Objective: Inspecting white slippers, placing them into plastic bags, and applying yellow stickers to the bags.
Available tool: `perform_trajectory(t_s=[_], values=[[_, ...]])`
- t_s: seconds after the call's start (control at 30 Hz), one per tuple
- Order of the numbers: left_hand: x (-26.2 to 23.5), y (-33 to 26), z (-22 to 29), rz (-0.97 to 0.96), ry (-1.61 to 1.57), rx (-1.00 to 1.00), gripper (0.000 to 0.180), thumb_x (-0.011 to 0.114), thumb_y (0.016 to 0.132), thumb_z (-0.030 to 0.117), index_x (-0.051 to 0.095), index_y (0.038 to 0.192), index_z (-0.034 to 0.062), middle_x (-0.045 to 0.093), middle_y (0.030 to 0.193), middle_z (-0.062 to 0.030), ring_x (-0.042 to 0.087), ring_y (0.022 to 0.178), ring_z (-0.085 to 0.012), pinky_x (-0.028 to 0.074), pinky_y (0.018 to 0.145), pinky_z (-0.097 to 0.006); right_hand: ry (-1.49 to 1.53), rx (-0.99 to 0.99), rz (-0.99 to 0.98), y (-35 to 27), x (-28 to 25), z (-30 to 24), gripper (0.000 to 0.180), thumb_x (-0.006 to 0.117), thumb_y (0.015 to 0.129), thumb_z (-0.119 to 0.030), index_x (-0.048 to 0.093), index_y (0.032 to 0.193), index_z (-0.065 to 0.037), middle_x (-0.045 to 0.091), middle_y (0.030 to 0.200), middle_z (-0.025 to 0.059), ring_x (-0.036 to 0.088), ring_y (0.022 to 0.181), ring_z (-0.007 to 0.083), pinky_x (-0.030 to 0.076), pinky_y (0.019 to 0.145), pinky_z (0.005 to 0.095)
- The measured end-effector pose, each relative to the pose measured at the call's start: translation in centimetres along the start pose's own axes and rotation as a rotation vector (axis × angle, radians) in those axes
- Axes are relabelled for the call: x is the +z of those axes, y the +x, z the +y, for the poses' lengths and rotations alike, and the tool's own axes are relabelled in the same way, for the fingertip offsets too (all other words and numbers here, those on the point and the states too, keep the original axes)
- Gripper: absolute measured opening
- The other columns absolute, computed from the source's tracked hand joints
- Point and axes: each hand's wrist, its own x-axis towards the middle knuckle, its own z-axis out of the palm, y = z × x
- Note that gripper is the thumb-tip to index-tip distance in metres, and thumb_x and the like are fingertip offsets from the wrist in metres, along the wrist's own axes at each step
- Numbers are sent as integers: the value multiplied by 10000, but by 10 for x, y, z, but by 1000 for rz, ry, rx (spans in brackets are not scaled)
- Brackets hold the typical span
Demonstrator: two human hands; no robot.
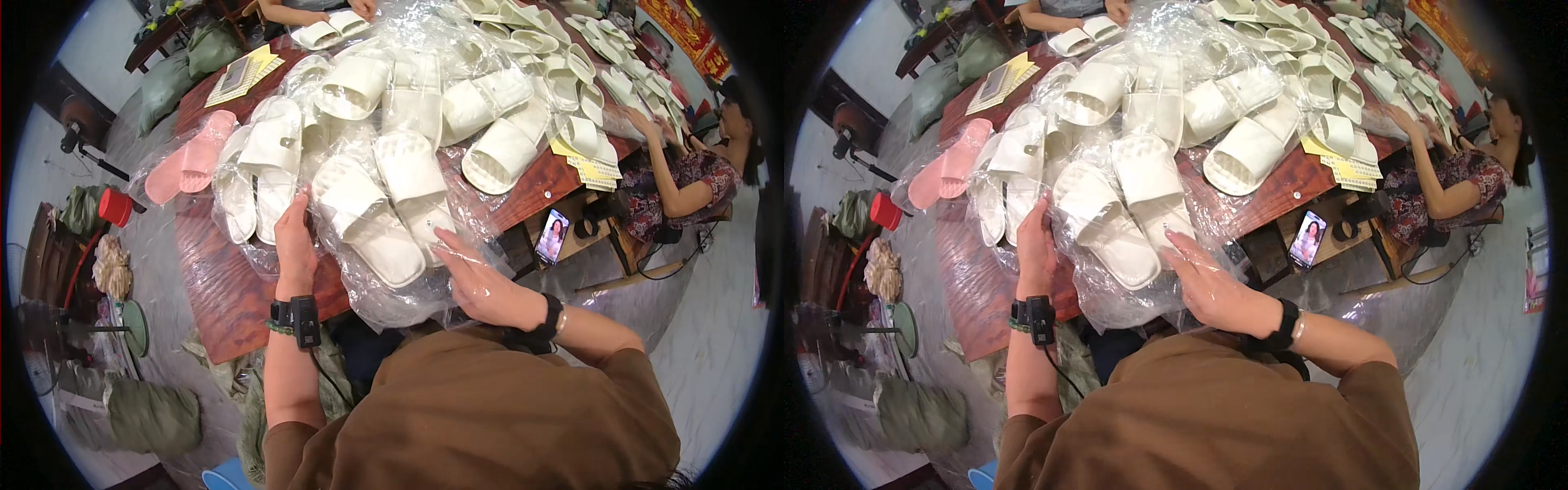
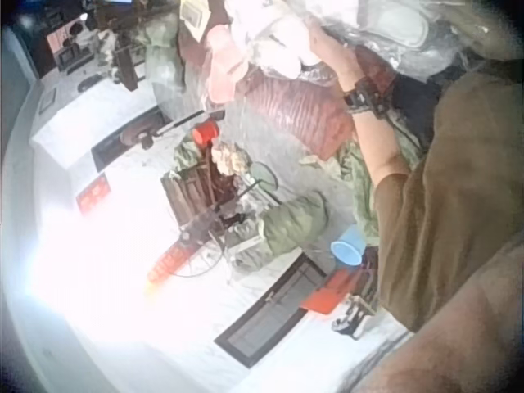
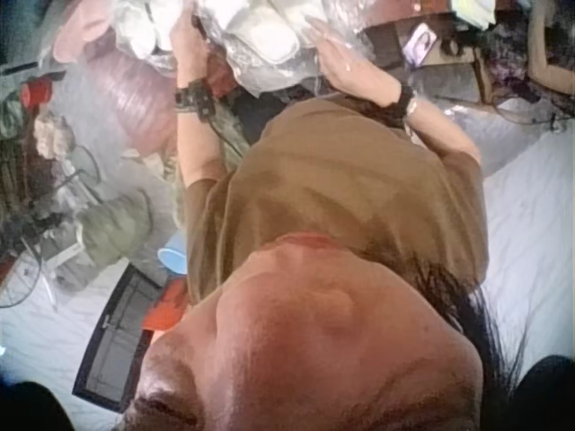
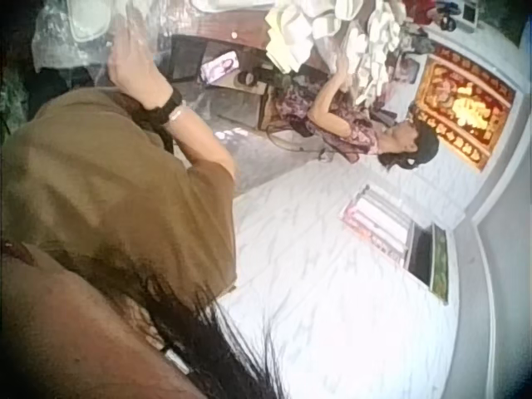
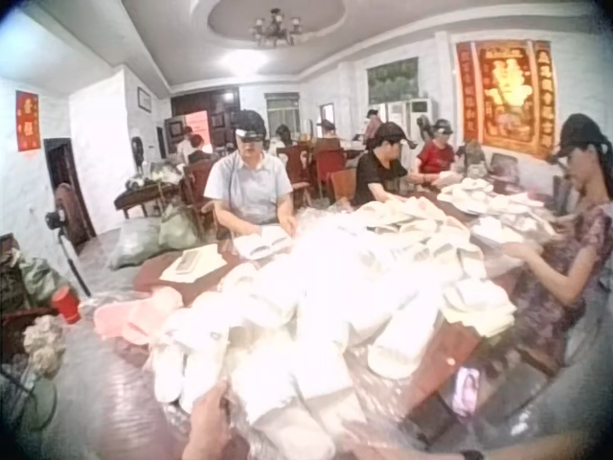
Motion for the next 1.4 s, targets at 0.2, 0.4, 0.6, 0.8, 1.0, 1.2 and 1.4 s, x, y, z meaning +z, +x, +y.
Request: perform_trajectory(t_s=[0.2, 0.4, 0.6, 0.8, 1.0, 1.2, 1.4], values=[[1, -3, 0, 23, -39, 6, 369, 547, 997, 131, 574, 1299, -80, 629, 1275, -133, 592, 1155, -202, 452, 1020, -314, -171, 172, -196, 38, 42, 19, 586, 567, 976, -263, 372, 1525, -202, 179, 1542, 383, 177, 1425, 587, 202, 1157, 639], [-15, 0, -7, -50, -44, 25, 390, 544, 1010, 171, 578, 1298, -90, 613, 1306, -135, 562, 1204, -203, 412, 1063, -322, -304, 247, -238, 86, 38, 20, 593, 550, 988, -418, 416, 1499, -149, 392, 1384, 363, 382, 1298, 523, 235, 1127, 612], [14, -5, 0, -27, 151, 71, 249, 560, 1018, 210, 654, 1093, -8, 647, 1081, -46, 574, 996, -123, 443, 907, -269, -305, 135, 6, 85, 66, 46, 642, 552, 965, -420, 421, 1459, -32, 512, 1257, 326, 441, 1230, 515, 264, 1086, 648], [-1, 1, -19, 35, 42, 47, 164, 588, 982, 152, 654, 1029, 9, 652, 998, -24, 563, 900, -87, 444, 829, -234, -257, 121, -81, 71, 53, 39, 632, 566, 961, -401, 440, 1427, 8, 488, 1285, 318, 429, 1261, 493, 238, 1117, 624], [-5, -5, -23, 61, -54, 136, 179, 557, 932, 70, 662, 1045, -22, 651, 1027, -32, 558, 906, -96, 449, 819, -249, -477, 171, -36, 77, 56, 55, 630, 554, 956, -418, 472, 1391, 31, 543, 1230, 307, 470, 1207, 491, 236, 1103, 650], [7, -7, -17, 100, -74, 107, 192, 559, 974, 125, 671, 1054, -10, 639, 1044, -43, 544, 903, -107, 449, 821, -249, -381, 177, -12, 87, 48, 68, 646, 518, 970, -460, 476, 1400, 21, 477, 1371, 306, 364, 1335, 525, 181, 1122, 686], [9, 2, -20, 109, 162, 89, 189, 576, 1024, 202, 634, 991, 26, 618, 908, 4, 512, 811, -68, 418, 759, -217, -424, 155, 70, 93, 53, 65, 570, 660, 901, -378, 563, 1296, 22, 542, 1246, 292, 458, 1213, 481, 259, 1075, 628]])
